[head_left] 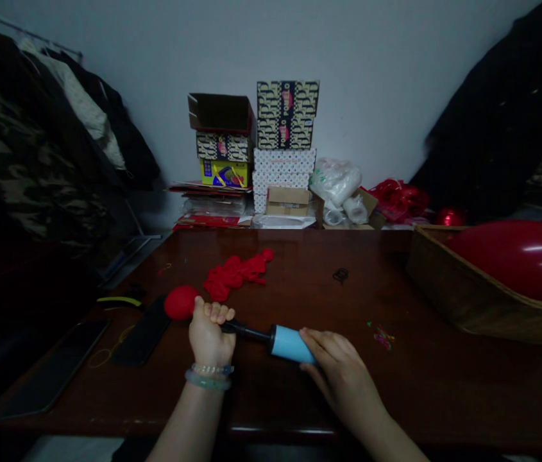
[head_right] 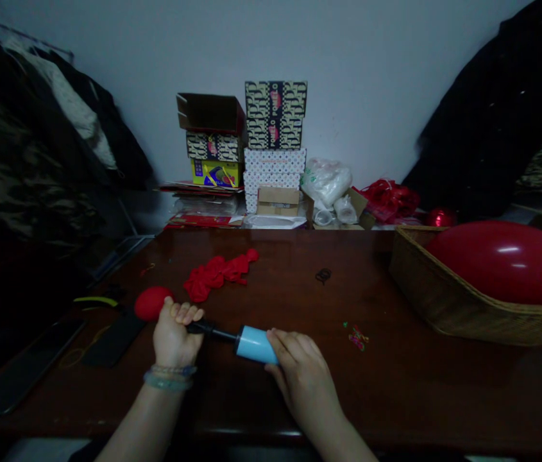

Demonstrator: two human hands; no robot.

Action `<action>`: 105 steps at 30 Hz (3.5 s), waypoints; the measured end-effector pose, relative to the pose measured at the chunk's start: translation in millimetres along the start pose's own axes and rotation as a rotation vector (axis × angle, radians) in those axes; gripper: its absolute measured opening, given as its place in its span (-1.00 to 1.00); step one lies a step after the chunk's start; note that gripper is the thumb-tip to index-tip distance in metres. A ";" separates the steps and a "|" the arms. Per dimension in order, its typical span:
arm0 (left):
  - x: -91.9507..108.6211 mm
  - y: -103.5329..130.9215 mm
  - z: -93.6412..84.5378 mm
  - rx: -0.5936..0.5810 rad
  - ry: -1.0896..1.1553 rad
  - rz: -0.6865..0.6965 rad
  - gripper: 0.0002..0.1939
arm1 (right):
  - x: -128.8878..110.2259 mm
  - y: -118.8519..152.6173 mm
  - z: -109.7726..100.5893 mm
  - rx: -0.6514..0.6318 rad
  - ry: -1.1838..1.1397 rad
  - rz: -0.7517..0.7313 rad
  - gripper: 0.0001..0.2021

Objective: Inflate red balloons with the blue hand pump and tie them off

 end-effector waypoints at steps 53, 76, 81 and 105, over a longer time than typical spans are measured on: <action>-9.3 9.1 2.0 -0.028 -0.012 -0.036 -0.56 | -7.3 -0.2 3.0 -0.101 -0.091 0.009 -0.46; -17.2 16.7 3.8 -0.026 -0.030 -0.048 -0.52 | -16.2 0.6 3.7 -0.010 -0.058 0.010 -0.54; -17.3 18.0 5.0 -0.044 -0.038 -0.039 -0.53 | -16.2 0.1 5.9 -0.054 -0.071 0.018 -0.49; 0.7 4.0 2.7 -0.014 0.010 -0.012 -0.54 | -4.3 -1.1 -1.2 -0.016 -0.023 -0.003 -0.53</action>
Point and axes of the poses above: each hand's wrist, its own y-axis away from the middle knuckle, its own z-axis out of the palm, x = y × z, the point moved 1 cm from there along -y, towards the middle knuckle, and after that the axes turned 3 degrees about x, right-handed, at the moved point
